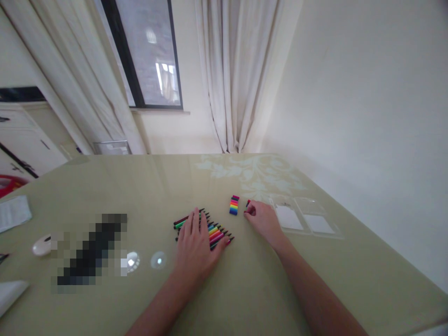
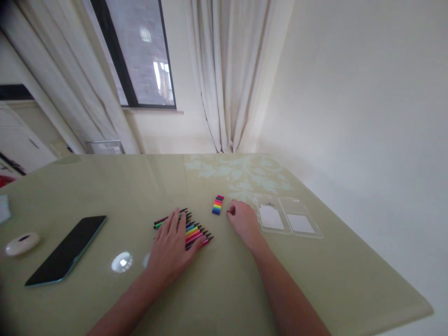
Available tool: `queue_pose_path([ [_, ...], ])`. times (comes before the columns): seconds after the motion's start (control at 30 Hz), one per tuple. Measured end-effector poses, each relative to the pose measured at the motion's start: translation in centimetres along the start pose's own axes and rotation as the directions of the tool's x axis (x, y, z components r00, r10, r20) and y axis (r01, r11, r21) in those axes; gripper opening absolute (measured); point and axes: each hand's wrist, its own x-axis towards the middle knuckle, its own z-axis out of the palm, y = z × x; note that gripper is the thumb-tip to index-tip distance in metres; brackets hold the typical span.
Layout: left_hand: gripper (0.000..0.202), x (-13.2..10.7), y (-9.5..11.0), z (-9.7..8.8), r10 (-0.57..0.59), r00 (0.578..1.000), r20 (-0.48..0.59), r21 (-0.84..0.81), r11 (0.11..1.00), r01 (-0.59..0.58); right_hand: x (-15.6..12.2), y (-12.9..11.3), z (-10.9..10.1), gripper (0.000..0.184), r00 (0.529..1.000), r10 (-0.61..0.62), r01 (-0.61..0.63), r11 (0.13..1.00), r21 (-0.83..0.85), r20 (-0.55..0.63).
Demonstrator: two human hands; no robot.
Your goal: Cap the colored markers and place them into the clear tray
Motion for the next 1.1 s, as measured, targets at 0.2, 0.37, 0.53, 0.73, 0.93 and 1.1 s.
queue_pose_path([
  [0.2,0.107,-1.3,1.0,1.3,0.048,0.999,0.011,0.007,0.999,-0.048,0.1,0.3,0.2,0.008,1.0,0.014,-0.014,1.0,0.016,-0.001],
  [0.37,0.099,-0.8,0.0,1.8,0.012,1.0,-0.008,0.036,0.999,-0.012,0.1,0.6,0.2,0.004,1.0,0.02,-0.02,1.0,-0.024,-0.002],
  [0.53,0.096,-0.5,-0.4,1.9,-0.001,1.0,-0.011,0.049,0.999,0.002,0.1,0.6,0.0,0.004,1.0,0.016,-0.017,0.998,-0.06,-0.02],
  [0.73,0.099,-0.2,-0.7,2.0,-0.008,1.0,0.0,0.059,0.998,0.008,0.0,0.7,0.1,0.006,1.0,0.006,-0.007,0.999,-0.054,-0.029],
  [0.93,0.101,0.0,-1.1,2.1,-0.022,1.0,0.003,0.05,0.998,0.022,0.0,0.8,0.1,0.006,1.0,0.004,-0.005,0.998,-0.062,-0.025],
  [1.1,0.102,0.4,-1.6,2.3,-0.025,1.0,0.013,0.053,0.998,0.024,0.0,0.7,0.0,0.007,1.0,0.009,-0.011,0.997,-0.076,-0.021],
])
